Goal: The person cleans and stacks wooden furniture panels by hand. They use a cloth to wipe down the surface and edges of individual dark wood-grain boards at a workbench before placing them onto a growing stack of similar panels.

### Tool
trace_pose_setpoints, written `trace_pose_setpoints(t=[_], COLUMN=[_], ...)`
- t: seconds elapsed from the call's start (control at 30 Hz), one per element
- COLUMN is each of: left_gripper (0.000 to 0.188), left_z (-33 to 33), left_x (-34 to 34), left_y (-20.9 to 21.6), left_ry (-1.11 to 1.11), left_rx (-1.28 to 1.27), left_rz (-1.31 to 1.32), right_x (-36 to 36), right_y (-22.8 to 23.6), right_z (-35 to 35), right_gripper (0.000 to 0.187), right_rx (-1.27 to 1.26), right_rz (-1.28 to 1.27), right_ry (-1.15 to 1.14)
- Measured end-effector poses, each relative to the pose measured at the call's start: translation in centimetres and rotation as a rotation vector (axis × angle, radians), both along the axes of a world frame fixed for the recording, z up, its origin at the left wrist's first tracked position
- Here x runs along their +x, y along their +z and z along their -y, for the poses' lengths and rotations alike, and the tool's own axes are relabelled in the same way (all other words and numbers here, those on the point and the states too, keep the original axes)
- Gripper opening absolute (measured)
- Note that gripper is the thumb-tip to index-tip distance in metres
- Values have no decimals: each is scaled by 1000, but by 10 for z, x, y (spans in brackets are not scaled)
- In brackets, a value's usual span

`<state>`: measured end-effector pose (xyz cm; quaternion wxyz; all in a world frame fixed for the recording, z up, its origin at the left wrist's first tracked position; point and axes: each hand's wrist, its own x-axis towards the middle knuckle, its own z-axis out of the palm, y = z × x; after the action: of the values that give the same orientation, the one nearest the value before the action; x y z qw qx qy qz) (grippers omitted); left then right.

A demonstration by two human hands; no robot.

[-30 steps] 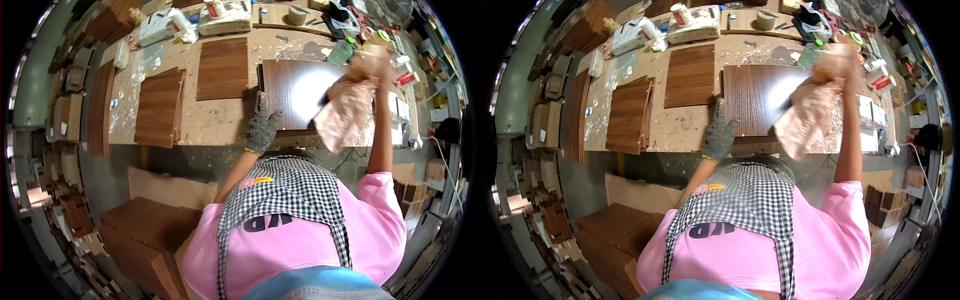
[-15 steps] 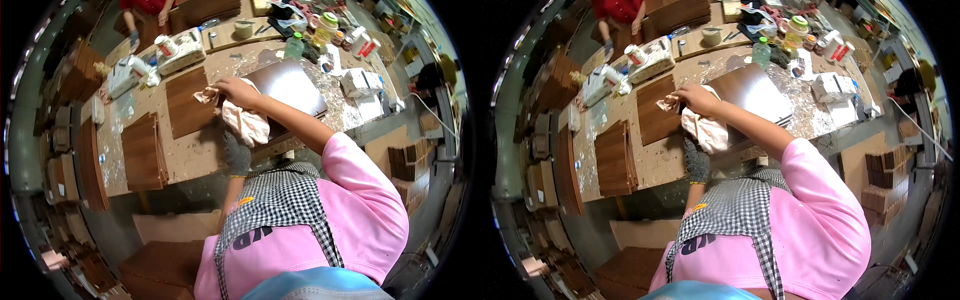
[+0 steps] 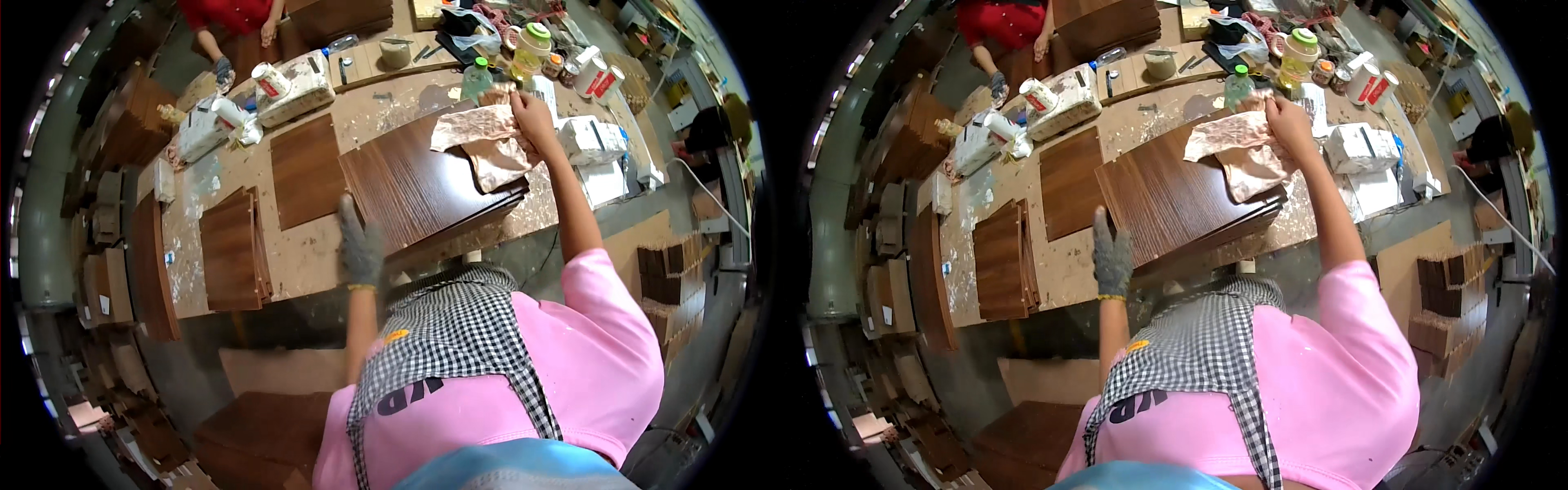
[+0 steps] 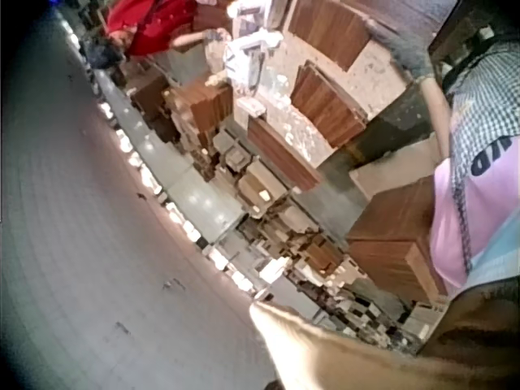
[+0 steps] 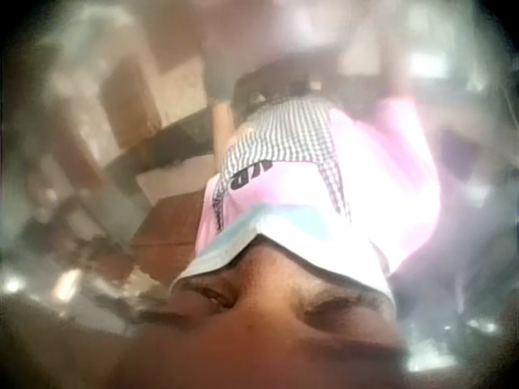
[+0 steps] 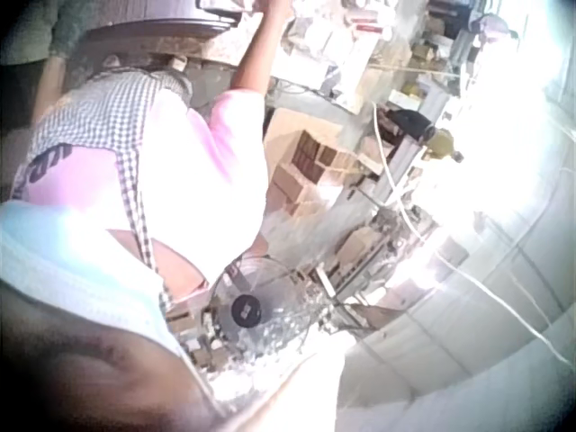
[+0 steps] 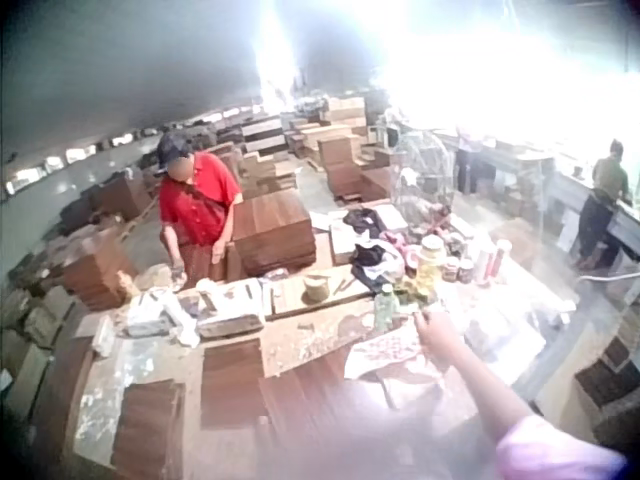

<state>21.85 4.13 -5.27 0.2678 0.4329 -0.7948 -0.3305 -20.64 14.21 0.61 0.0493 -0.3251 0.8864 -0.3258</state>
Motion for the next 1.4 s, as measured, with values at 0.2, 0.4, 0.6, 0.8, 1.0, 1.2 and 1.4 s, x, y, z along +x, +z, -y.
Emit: trace_pose_setpoints(t=[0.2,0.4,0.6,0.8,1.0,1.2,1.4], left_gripper=[77,79,84,90,76,67,68], left_z=[68,53,56,57,67,65,61], left_x=[-76,-94,-95,-140,-222,-234,-236], left_y=[0,21,24,53,28,38,40], left_ry=[104,80,0,0,-339,-351,-208], left_rx=[-137,-348,-241,-314,-281,-308,-262], left_rz=[262,442,499,893,567,468,482], right_x=[167,80,-39,41,67,-22,-4], right_y=[-2,-25,-83,-28,-46,-92,-84], right_z=[8,5,-62,-117,-109,12,-12], right_gripper=[63,54,43,26,28,31,27], right_rx=[81,233,18,-321,-333,-486,-467], right_rz=[-185,-171,111,269,453,264,62], right_ry=[726,433,139,375,328,275,405])
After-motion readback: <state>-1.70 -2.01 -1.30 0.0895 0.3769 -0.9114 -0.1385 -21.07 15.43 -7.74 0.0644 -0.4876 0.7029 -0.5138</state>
